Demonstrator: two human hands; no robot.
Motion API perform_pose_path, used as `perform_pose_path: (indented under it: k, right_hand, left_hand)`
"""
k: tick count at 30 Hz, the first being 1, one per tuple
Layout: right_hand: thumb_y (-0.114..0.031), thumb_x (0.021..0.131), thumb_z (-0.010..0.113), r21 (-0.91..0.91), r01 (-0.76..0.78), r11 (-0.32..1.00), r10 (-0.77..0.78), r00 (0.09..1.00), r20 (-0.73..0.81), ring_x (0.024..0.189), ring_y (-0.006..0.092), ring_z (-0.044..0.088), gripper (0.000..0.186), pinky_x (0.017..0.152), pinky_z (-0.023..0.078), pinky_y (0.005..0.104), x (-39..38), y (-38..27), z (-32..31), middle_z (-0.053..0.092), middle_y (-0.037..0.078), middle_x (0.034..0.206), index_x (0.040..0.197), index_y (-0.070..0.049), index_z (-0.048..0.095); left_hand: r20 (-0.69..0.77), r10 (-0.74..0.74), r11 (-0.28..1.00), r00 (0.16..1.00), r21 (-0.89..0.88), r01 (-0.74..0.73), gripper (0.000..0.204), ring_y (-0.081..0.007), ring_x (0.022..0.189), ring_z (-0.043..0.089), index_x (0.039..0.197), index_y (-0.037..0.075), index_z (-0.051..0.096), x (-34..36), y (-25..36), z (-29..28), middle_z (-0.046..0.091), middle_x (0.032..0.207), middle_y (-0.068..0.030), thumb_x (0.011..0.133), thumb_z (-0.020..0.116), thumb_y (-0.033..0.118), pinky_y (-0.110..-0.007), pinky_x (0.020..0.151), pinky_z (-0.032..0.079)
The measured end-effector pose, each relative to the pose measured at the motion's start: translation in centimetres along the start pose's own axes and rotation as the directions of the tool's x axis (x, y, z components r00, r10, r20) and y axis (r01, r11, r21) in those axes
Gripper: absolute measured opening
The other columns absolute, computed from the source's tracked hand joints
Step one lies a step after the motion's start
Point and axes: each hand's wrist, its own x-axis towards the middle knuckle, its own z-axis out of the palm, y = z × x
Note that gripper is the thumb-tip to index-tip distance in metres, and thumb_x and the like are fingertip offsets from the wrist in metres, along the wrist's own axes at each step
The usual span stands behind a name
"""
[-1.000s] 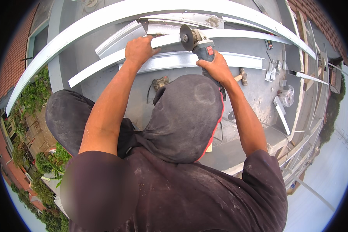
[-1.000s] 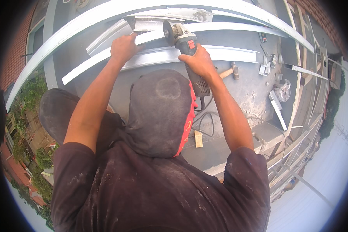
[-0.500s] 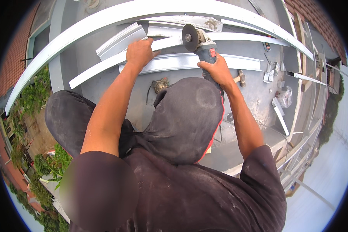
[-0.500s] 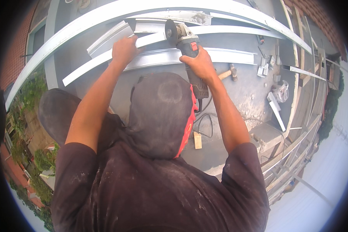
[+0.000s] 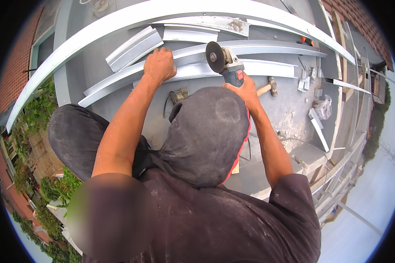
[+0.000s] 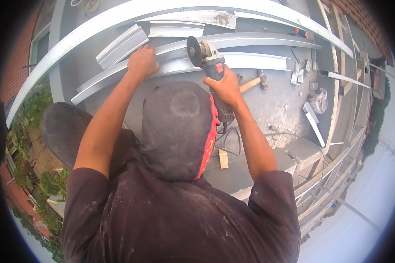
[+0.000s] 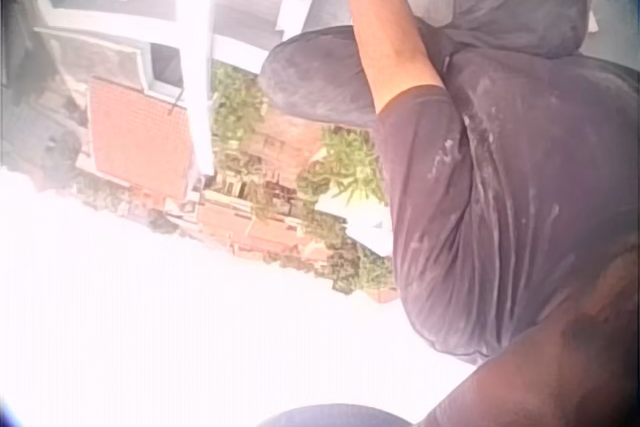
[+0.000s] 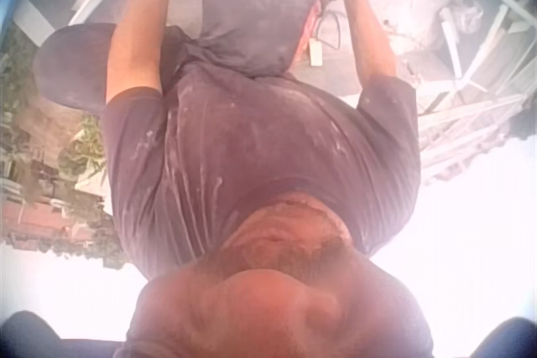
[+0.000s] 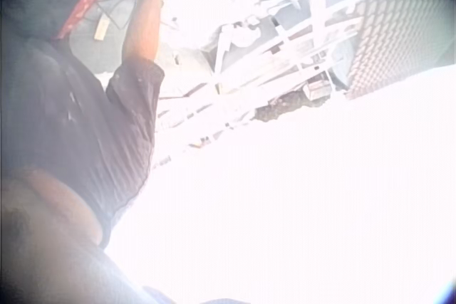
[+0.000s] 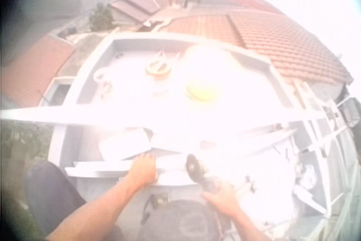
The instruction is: The person measures and marks white metal profiles with a tape measure and marker, then uses an angle grinder to cut them to size on a rooftop construction site.
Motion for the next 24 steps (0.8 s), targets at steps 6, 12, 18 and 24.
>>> perform_pose_path:
  k: [6,12,18,24]
  right_hand:
    - [-0.029,0.076,0.083,-0.068,-0.038,0.997,0.038,0.999,-0.010,0.094,0.0258,0.070,0.057,0.088,0.055,0.0391,0.3,-0.4,0.5,0.073,0.016,0.102,0.118,0.005,0.066]
    - [-0.037,0.073,0.082,-0.067,-0.081,0.995,0.083,0.996,0.034,0.105,0.0356,0.070,0.070,0.095,0.053,0.0433,0.5,-1.0,0.6,0.073,0.024,0.112,0.123,0.008,0.063]
    - [-0.036,0.073,0.082,-0.075,-0.075,0.994,0.077,0.997,0.026,0.104,0.0363,0.070,0.069,0.095,0.053,0.0435,0.8,-0.7,0.8,0.073,0.024,0.111,0.122,0.008,0.063]
    - [-0.036,0.072,0.082,-0.084,-0.082,0.993,0.084,0.996,0.012,0.103,0.0359,0.071,0.066,0.094,0.054,0.0432,1.2,-1.6,0.7,0.073,0.023,0.109,0.119,0.007,0.064]
  left_hand:
    - [0.066,0.001,1.000,0.998,-0.013,0.000,0.034,-0.0395,0.110,0.069,0.104,-0.002,0.074,0.5,-0.1,-0.8,0.071,0.112,-0.0223,0.078,0.076,0.020,-0.049,0.093,0.059]
    - [0.098,-0.005,1.000,0.995,-0.008,0.006,0.031,-0.0402,0.105,0.071,0.097,-0.002,0.080,0.8,-0.2,-1.3,0.074,0.111,-0.0230,0.077,0.077,0.021,-0.047,0.093,0.060]
    - [0.087,0.001,1.000,0.996,-0.016,0.001,0.030,-0.0404,0.103,0.073,0.095,-0.002,0.080,0.9,-0.3,-1.1,0.075,0.109,-0.0233,0.076,0.076,0.021,-0.047,0.092,0.060]
    - [0.084,0.011,1.000,0.996,-0.010,-0.010,0.029,-0.0407,0.101,0.073,0.093,-0.001,0.080,0.9,-0.5,-1.0,0.076,0.106,-0.0236,0.076,0.076,0.021,-0.048,0.090,0.061]
